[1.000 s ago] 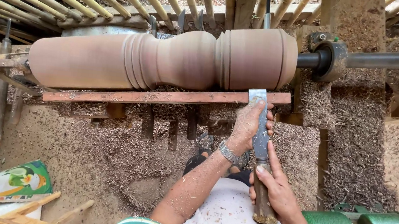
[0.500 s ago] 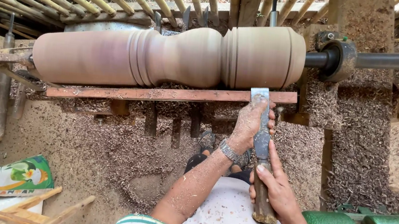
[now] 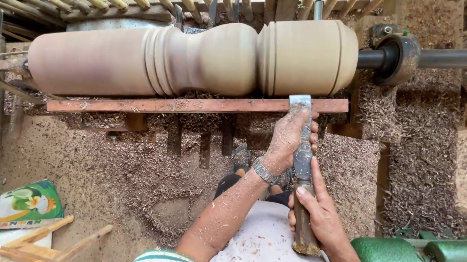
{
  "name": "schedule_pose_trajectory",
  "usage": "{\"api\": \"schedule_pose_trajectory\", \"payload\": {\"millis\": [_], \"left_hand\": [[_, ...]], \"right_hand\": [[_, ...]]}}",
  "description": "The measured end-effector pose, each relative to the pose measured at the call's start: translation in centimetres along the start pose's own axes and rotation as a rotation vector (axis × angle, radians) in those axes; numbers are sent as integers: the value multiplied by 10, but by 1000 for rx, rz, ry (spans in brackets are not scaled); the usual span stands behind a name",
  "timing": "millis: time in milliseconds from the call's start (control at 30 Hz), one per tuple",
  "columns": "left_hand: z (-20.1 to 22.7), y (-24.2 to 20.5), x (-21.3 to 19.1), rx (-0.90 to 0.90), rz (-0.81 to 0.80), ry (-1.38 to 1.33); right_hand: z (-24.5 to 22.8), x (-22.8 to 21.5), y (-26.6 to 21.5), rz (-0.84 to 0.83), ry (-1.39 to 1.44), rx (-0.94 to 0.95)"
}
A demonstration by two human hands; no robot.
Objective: Shaping a piece of wood on a rotating lathe using a chisel to create a furniture leg.
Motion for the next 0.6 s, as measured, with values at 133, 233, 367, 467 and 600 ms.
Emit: {"api": "schedule_pose_trajectory", "payload": {"millis": [133,233,367,467,600], "left_hand": [[4,-2,-1,15,17,50],[5,-3,-3,10,41,42],[7,-4,-3,2,26,31],[8,-1,-4,-18,27,24],[8,-1,-6,1,38,44]], "right_hand": [[0,3,0,-1,0,-5],[-1,7,-2,-4,4,-4],[-1,10,-5,0,16,14],[-2,11,-5,-3,22,13],[-4,14,-5,1,12,6]]}}
Point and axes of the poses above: each hand's wrist, its own y-axis towards the middle knuckle, its own x-axis out of the palm, z = x × y, the point moved 1 cm from there along y, towards the middle knuckle, and after that the axes turned 10 degrees about z, right-handed, at the moved point
